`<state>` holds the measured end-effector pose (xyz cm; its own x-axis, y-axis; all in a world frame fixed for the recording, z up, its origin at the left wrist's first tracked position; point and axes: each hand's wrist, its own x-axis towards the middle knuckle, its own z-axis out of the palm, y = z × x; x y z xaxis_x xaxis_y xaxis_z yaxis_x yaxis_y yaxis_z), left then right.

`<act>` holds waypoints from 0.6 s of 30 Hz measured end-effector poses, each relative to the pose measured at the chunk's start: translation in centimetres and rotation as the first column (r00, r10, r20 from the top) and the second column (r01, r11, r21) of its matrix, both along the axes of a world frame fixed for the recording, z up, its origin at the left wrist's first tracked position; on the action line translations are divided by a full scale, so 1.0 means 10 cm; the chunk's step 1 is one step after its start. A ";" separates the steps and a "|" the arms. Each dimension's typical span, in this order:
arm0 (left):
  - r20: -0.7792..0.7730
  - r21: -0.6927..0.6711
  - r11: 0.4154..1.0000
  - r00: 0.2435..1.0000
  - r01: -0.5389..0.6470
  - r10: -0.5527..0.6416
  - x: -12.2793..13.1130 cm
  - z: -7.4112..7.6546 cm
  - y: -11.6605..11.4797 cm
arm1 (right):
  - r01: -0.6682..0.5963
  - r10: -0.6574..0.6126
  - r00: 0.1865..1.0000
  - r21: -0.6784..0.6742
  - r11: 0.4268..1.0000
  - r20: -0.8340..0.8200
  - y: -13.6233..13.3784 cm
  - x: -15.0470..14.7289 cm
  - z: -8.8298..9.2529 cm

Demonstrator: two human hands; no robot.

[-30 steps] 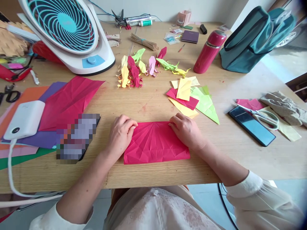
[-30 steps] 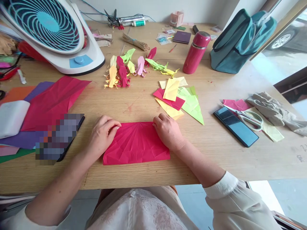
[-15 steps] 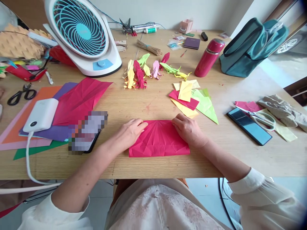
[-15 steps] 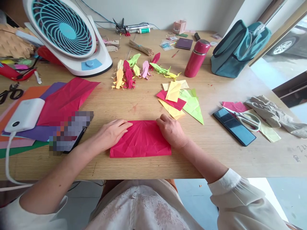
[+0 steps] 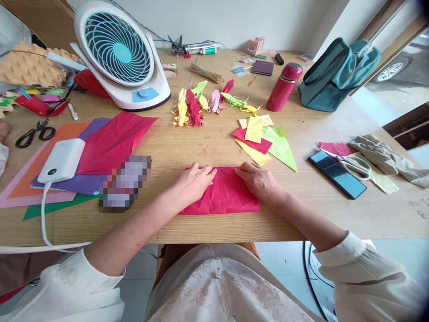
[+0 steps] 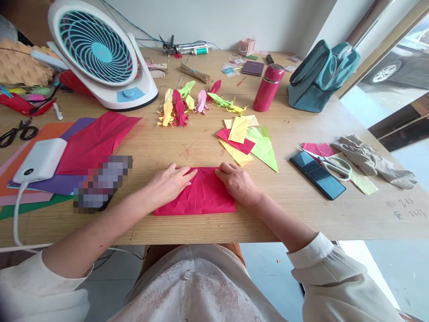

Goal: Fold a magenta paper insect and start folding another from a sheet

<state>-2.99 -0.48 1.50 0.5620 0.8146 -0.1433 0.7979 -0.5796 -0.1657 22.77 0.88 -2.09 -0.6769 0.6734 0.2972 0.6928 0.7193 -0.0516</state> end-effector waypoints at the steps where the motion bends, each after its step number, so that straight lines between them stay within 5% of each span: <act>1: 0.003 0.004 1.000 1.000 0.001 -0.001 0.00 0.00 0.00 | -0.004 0.004 1.000 -0.002 1.000 0.010 0.00 0.00 0.01; 18: -0.031 0.017 1.000 0.999 0.017 -0.016 0.17 0.09 0.00 | -0.007 0.015 0.991 -0.064 0.998 0.132 -0.02 -0.01 0.07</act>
<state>-1.28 -0.47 2.44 0.5707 0.8079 -0.1470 0.7827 -0.5894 -0.2003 22.67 0.67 -1.40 -0.7149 0.6802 0.1616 0.6887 0.7250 -0.0052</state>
